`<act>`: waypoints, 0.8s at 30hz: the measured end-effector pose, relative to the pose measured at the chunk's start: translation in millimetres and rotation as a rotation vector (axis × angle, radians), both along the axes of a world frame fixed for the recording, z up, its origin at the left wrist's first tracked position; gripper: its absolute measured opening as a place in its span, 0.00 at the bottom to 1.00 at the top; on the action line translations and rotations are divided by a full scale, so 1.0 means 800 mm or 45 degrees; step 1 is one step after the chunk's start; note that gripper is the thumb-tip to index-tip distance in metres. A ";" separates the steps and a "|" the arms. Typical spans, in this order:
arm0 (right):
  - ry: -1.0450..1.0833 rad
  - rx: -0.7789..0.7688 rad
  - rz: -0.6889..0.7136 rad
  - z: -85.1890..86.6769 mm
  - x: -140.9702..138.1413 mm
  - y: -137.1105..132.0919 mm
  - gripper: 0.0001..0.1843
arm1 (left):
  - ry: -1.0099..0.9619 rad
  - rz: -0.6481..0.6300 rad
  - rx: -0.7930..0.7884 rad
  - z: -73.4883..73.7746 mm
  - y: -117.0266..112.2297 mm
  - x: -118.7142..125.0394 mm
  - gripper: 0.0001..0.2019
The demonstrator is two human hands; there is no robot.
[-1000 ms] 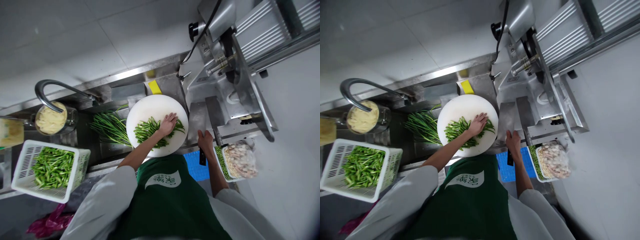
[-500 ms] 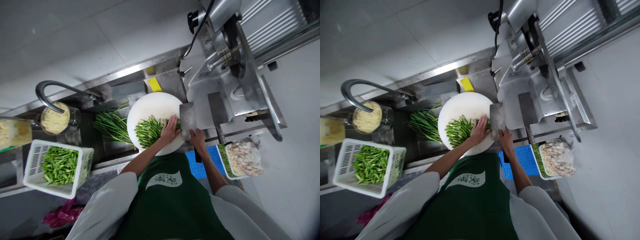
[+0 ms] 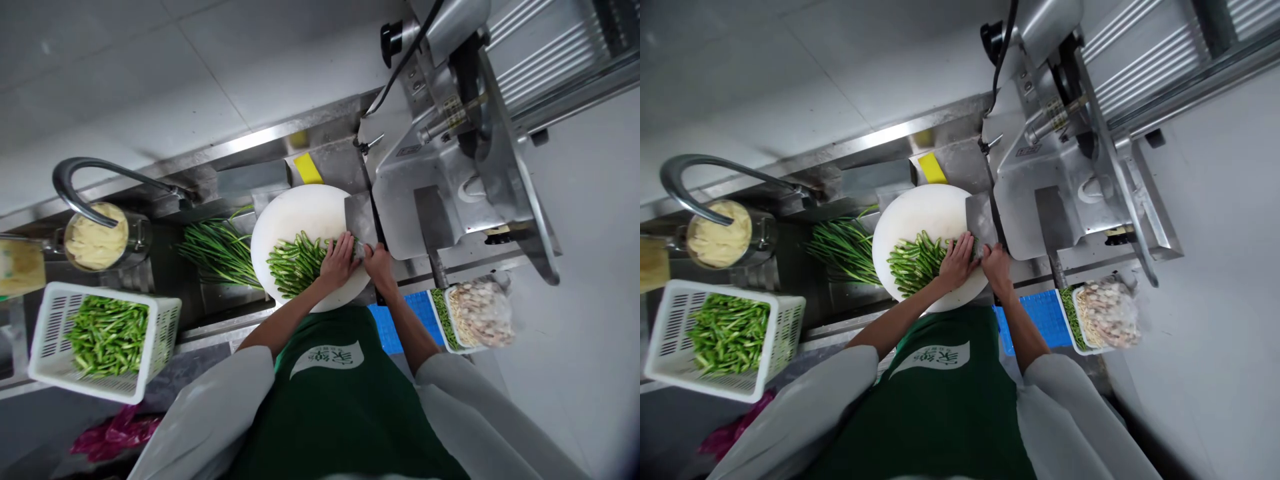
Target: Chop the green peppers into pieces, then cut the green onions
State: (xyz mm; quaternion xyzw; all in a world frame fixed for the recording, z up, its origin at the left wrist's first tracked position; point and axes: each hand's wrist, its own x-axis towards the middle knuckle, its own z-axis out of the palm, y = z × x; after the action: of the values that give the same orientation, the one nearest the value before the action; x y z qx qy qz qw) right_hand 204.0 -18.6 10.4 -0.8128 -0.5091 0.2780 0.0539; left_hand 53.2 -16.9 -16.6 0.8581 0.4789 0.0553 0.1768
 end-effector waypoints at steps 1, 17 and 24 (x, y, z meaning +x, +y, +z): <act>-0.007 -0.001 0.006 0.003 -0.002 0.006 0.23 | 0.002 0.001 -0.001 -0.001 0.000 0.001 0.35; 0.084 0.142 0.172 -0.004 0.156 -0.033 0.17 | 0.172 0.520 -0.080 0.039 -0.101 -0.221 0.60; 0.217 0.117 0.232 -0.028 0.098 -0.057 0.18 | 0.073 0.689 0.035 0.005 -0.093 -0.145 0.58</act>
State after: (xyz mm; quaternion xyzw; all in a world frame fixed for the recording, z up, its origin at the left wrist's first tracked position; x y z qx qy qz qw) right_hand 282.4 -64.3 -11.7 -0.7333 -0.5866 0.3262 0.1087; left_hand -62.8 -91.2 -12.8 0.7025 0.6948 0.0827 0.1301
